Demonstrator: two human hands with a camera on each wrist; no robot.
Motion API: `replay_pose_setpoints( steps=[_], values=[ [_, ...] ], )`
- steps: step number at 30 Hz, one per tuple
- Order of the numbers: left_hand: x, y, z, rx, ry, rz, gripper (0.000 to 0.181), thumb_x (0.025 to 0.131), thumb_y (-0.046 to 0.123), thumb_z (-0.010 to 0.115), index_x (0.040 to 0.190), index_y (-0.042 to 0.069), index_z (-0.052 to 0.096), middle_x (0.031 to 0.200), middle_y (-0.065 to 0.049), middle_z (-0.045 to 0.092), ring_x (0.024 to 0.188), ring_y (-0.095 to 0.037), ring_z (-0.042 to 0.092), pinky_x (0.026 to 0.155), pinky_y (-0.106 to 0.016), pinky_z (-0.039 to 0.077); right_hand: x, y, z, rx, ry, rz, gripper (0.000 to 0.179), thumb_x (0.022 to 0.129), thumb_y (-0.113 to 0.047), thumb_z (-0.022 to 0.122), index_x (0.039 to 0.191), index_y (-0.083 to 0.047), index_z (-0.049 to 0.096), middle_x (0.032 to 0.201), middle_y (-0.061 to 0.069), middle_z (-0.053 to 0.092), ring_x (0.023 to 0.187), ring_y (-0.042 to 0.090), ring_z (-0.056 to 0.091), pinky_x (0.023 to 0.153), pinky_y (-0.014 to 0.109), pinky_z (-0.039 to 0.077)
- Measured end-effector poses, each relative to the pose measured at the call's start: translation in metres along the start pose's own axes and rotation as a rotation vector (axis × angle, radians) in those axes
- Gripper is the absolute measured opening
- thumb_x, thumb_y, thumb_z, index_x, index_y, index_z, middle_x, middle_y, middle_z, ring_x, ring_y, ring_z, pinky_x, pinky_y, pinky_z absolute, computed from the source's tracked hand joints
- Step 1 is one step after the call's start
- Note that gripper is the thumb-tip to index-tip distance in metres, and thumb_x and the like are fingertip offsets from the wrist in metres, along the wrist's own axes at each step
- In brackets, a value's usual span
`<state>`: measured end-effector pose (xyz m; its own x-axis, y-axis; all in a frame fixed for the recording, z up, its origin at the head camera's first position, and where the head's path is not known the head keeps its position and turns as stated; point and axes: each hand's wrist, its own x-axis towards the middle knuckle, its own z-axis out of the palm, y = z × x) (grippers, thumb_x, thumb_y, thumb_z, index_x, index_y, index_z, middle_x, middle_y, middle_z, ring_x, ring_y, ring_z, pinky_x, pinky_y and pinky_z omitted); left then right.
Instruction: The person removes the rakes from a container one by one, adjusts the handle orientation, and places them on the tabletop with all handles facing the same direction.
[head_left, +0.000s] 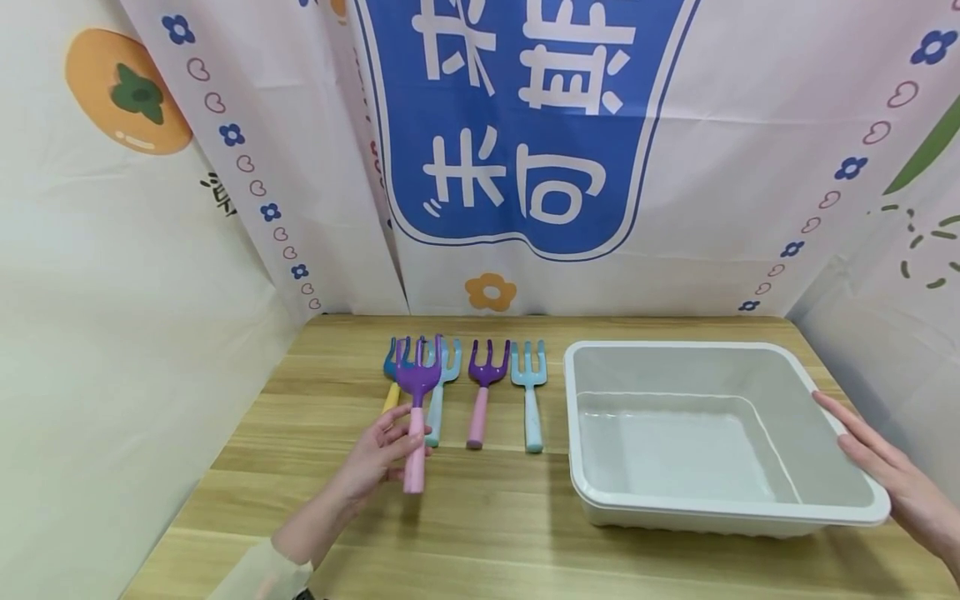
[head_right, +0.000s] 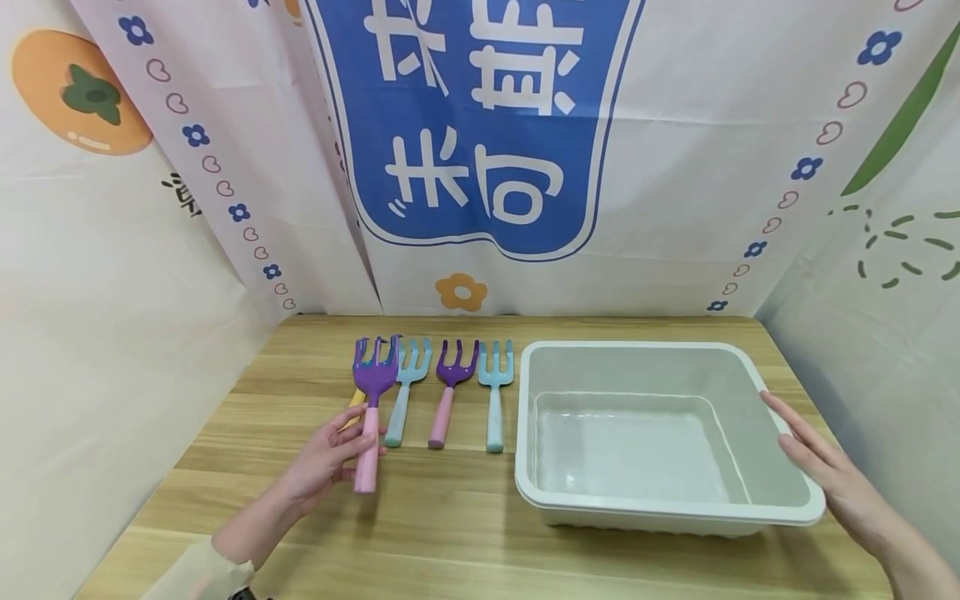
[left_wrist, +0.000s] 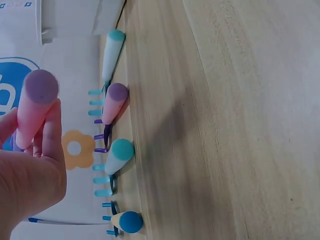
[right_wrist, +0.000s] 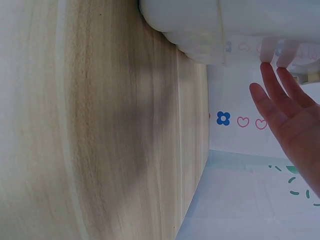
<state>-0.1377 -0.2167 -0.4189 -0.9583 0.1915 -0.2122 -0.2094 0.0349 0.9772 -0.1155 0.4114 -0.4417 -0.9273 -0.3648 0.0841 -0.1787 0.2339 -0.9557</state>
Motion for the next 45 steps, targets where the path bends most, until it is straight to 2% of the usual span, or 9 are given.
replay_pose_setpoints(
  steps=[3, 7, 10, 13, 17, 21, 27, 37, 45],
  values=[
    [-0.001, -0.001, -0.001, -0.017, 0.011, -0.006, 0.067, 0.093, 0.004, 0.06, 0.149, -0.005, 0.024, 0.133, -0.026, 0.05, 0.095, -0.021, 0.064, 0.07, -0.029, 0.054, 0.0, 0.0, 0.0, 0.01, 0.0, 0.001, 0.056, 0.107, -0.008, 0.018, 0.157, -0.029, 0.007, 0.143, -0.023, 0.02, 0.104, -0.002, 0.052, 0.065, 0.035, 0.056],
    [-0.001, -0.004, -0.001, -0.019, 0.016, -0.008, 0.065, 0.093, 0.003, 0.058, 0.147, -0.009, 0.023, 0.117, -0.018, 0.056, 0.088, -0.016, 0.06, 0.076, -0.034, 0.055, 0.0, 0.001, 0.0, 0.012, 0.001, -0.004, 0.055, 0.107, -0.008, 0.018, 0.157, -0.029, 0.007, 0.143, -0.023, 0.02, 0.105, -0.003, 0.051, 0.066, 0.035, 0.056],
    [-0.002, -0.005, -0.001, -0.023, 0.018, 0.005, 0.061, 0.096, 0.004, 0.055, 0.148, -0.005, 0.023, 0.102, -0.009, 0.061, 0.083, -0.017, 0.059, 0.073, -0.035, 0.055, 0.0, 0.001, 0.0, 0.013, 0.001, -0.01, 0.055, 0.107, -0.007, 0.018, 0.157, -0.029, 0.007, 0.143, -0.023, 0.02, 0.106, -0.003, 0.051, 0.067, 0.034, 0.056],
    [-0.002, -0.007, 0.0, -0.016, 0.032, 0.023, 0.055, 0.098, 0.004, 0.051, 0.147, -0.001, 0.025, 0.09, -0.004, 0.063, 0.073, -0.013, 0.058, 0.064, -0.028, 0.053, 0.0, 0.001, 0.0, 0.019, -0.001, -0.008, 0.055, 0.107, -0.008, 0.018, 0.157, -0.029, 0.007, 0.143, -0.022, 0.02, 0.106, -0.003, 0.051, 0.067, 0.033, 0.056],
    [-0.004, -0.005, 0.003, -0.038, 0.046, 0.032, 0.048, 0.103, 0.008, 0.042, 0.148, 0.003, 0.027, 0.087, -0.003, 0.056, 0.064, -0.008, 0.051, 0.055, -0.02, 0.046, 0.0, 0.003, 0.0, 0.029, -0.001, 0.0, 0.055, 0.107, -0.009, 0.018, 0.157, -0.03, 0.007, 0.141, -0.022, 0.021, 0.106, -0.003, 0.051, 0.067, 0.033, 0.056],
    [-0.007, -0.002, 0.004, -0.121, 0.038, 0.036, 0.049, 0.105, 0.012, 0.031, 0.152, 0.005, 0.021, 0.091, -0.004, 0.051, 0.067, -0.008, 0.049, 0.056, -0.019, 0.045, 0.0, 0.003, 0.0, 0.051, -0.005, -0.01, 0.055, 0.107, -0.008, 0.018, 0.157, -0.029, 0.008, 0.141, -0.021, 0.022, 0.105, -0.002, 0.052, 0.067, 0.034, 0.056],
    [-0.011, -0.002, 0.002, -0.182, 0.018, 0.079, 0.054, 0.103, 0.007, 0.028, 0.154, 0.003, 0.014, 0.097, -0.005, 0.051, 0.075, -0.009, 0.051, 0.06, -0.019, 0.046, 0.0, 0.003, 0.0, 0.052, -0.005, -0.007, 0.055, 0.107, -0.009, 0.019, 0.157, -0.03, 0.008, 0.141, -0.021, 0.022, 0.106, -0.003, 0.051, 0.067, 0.033, 0.056],
    [-0.012, -0.006, 0.001, -0.125, 0.029, 0.116, 0.061, 0.096, -0.003, 0.031, 0.154, 0.003, 0.014, 0.109, -0.008, 0.05, 0.084, -0.011, 0.052, 0.07, -0.024, 0.048, 0.0, 0.002, 0.0, 0.053, -0.003, -0.014, 0.055, 0.107, -0.008, 0.019, 0.157, -0.029, 0.008, 0.14, -0.02, 0.022, 0.104, -0.001, 0.053, 0.066, 0.034, 0.056],
    [-0.013, -0.008, -0.005, -0.069, 0.057, 0.078, 0.07, 0.093, -0.01, 0.042, 0.155, 0.01, 0.017, 0.134, -0.025, 0.042, 0.113, -0.026, 0.052, 0.097, -0.047, 0.045, 0.0, 0.003, 0.001, 0.049, 0.003, -0.017, 0.055, 0.107, -0.008, 0.019, 0.157, -0.028, 0.008, 0.141, -0.02, 0.022, 0.106, -0.003, 0.05, 0.067, 0.033, 0.056]
  ],
)
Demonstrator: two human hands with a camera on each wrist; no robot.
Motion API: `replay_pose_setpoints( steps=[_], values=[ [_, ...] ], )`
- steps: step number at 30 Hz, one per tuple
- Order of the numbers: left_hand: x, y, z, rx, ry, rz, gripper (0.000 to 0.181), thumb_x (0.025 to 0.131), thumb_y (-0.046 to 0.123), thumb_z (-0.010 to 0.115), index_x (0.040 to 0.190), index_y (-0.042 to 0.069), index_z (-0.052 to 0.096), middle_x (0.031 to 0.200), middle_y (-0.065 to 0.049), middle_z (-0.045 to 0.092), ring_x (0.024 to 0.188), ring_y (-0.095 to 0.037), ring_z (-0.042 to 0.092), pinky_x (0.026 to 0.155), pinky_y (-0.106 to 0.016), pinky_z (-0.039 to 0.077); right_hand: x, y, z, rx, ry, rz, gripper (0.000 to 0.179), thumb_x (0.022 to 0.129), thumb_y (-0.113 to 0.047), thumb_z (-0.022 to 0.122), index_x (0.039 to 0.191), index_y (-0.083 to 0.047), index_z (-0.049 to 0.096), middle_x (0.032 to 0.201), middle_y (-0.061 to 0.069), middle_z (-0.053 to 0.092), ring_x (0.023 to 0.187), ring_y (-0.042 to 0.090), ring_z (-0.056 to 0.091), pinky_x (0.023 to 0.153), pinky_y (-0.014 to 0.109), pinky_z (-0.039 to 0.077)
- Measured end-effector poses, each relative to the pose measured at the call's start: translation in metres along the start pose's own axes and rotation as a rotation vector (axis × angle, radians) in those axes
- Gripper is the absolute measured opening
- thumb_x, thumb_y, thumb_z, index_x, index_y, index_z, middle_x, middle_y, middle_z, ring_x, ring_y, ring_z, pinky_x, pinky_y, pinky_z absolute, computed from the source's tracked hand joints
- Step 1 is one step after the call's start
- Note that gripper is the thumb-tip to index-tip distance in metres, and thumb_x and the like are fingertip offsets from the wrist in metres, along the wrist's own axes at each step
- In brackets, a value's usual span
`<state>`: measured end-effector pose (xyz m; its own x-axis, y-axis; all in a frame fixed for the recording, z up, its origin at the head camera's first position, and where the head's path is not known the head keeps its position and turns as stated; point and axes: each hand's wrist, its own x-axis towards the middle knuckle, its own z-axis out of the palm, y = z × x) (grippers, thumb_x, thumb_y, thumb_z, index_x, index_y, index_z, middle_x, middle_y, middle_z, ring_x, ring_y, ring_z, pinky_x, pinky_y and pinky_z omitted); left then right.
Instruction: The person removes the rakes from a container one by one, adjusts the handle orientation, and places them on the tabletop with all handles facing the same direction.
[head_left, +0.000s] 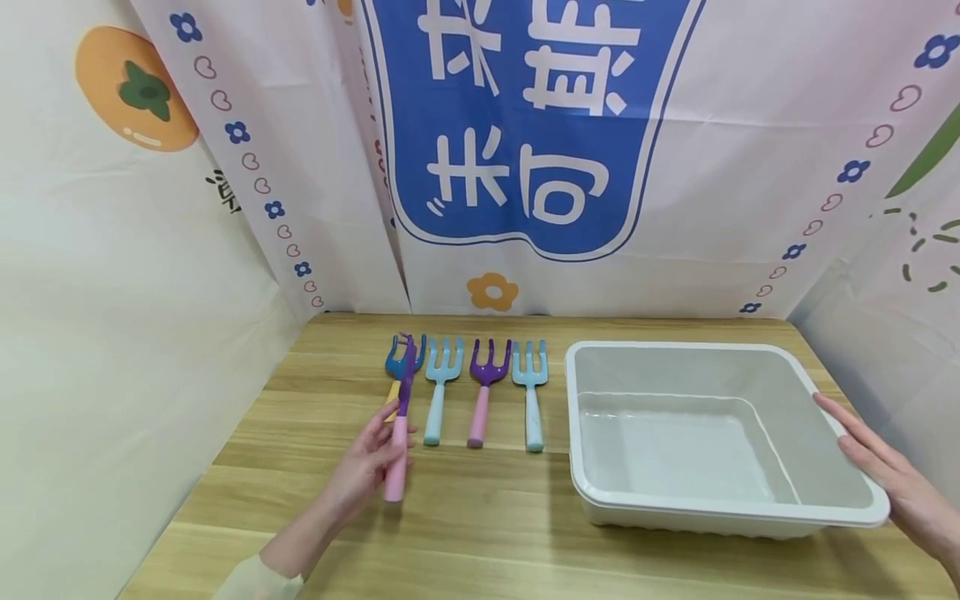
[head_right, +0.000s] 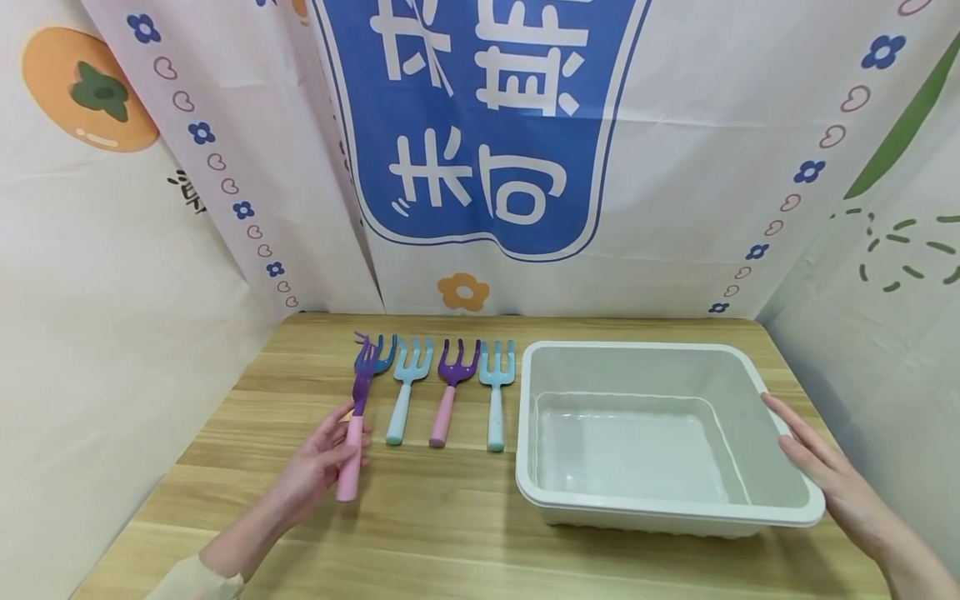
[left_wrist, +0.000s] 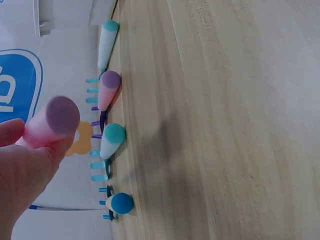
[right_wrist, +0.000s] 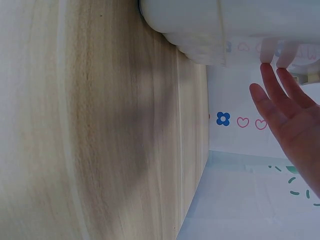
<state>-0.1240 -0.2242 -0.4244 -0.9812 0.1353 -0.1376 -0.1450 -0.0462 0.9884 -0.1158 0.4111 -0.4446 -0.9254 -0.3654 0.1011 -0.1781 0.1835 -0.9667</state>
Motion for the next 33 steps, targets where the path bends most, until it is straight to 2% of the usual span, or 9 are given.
replay_pose_setpoints(
  steps=[5, 9, 17, 25, 28, 33],
  values=[
    [-0.006, -0.005, -0.009, 0.053, 0.008, -0.007, 0.071, 0.09, -0.013, 0.048, 0.153, 0.01, 0.023, 0.139, -0.033, 0.035, 0.12, -0.041, 0.049, 0.097, -0.052, 0.044, -0.001, -0.001, 0.001, 0.003, 0.004, -0.01, 0.055, 0.107, -0.007, 0.019, 0.157, -0.027, 0.009, 0.14, -0.02, 0.024, 0.105, -0.003, 0.051, 0.067, 0.032, 0.056],
    [-0.013, -0.008, -0.018, 0.098, 0.023, -0.009, 0.072, 0.087, -0.015, 0.053, 0.15, 0.006, 0.026, 0.136, -0.035, 0.038, 0.117, -0.044, 0.053, 0.093, -0.051, 0.047, 0.0, -0.003, 0.0, -0.012, 0.016, -0.019, 0.056, 0.107, -0.006, 0.019, 0.157, -0.028, 0.01, 0.139, -0.02, 0.026, 0.103, -0.001, 0.054, 0.065, 0.033, 0.056],
    [-0.038, -0.014, -0.037, 0.282, 0.051, -0.026, 0.074, 0.08, -0.012, 0.069, 0.144, -0.004, 0.033, 0.125, -0.033, 0.046, 0.1, -0.038, 0.063, 0.076, -0.043, 0.057, -0.001, -0.005, -0.001, 0.063, 0.002, -0.063, 0.058, 0.105, -0.001, 0.018, 0.157, -0.029, 0.016, 0.137, -0.023, 0.032, 0.101, 0.003, 0.056, 0.064, 0.031, 0.055],
    [-0.061, -0.027, -0.048, 0.364, 0.05, -0.05, 0.075, 0.073, -0.013, 0.074, 0.138, -0.008, 0.037, 0.115, -0.03, 0.053, 0.09, -0.031, 0.065, 0.07, -0.037, 0.058, 0.0, -0.005, 0.0, -0.012, 0.01, -0.014, 0.056, 0.107, -0.007, 0.018, 0.157, -0.028, 0.01, 0.139, -0.019, 0.025, 0.101, 0.002, 0.055, 0.065, 0.033, 0.056],
    [-0.068, -0.031, -0.05, 0.395, 0.026, -0.042, 0.078, 0.072, -0.013, 0.074, 0.139, -0.008, 0.034, 0.11, -0.029, 0.055, 0.085, -0.028, 0.065, 0.068, -0.035, 0.057, -0.001, -0.004, 0.001, -0.022, 0.009, -0.006, 0.055, 0.107, -0.008, 0.019, 0.157, -0.027, 0.009, 0.14, -0.018, 0.024, 0.102, 0.002, 0.055, 0.065, 0.035, 0.056],
    [-0.074, -0.035, -0.053, 0.413, -0.003, -0.037, 0.087, 0.072, -0.013, 0.075, 0.142, -0.006, 0.023, 0.106, -0.028, 0.055, 0.082, -0.025, 0.065, 0.066, -0.035, 0.057, -0.001, -0.003, 0.002, 0.041, 0.011, -0.036, 0.056, 0.106, -0.005, 0.019, 0.157, -0.028, 0.014, 0.138, -0.02, 0.03, 0.1, 0.004, 0.057, 0.063, 0.034, 0.056]
  ],
)
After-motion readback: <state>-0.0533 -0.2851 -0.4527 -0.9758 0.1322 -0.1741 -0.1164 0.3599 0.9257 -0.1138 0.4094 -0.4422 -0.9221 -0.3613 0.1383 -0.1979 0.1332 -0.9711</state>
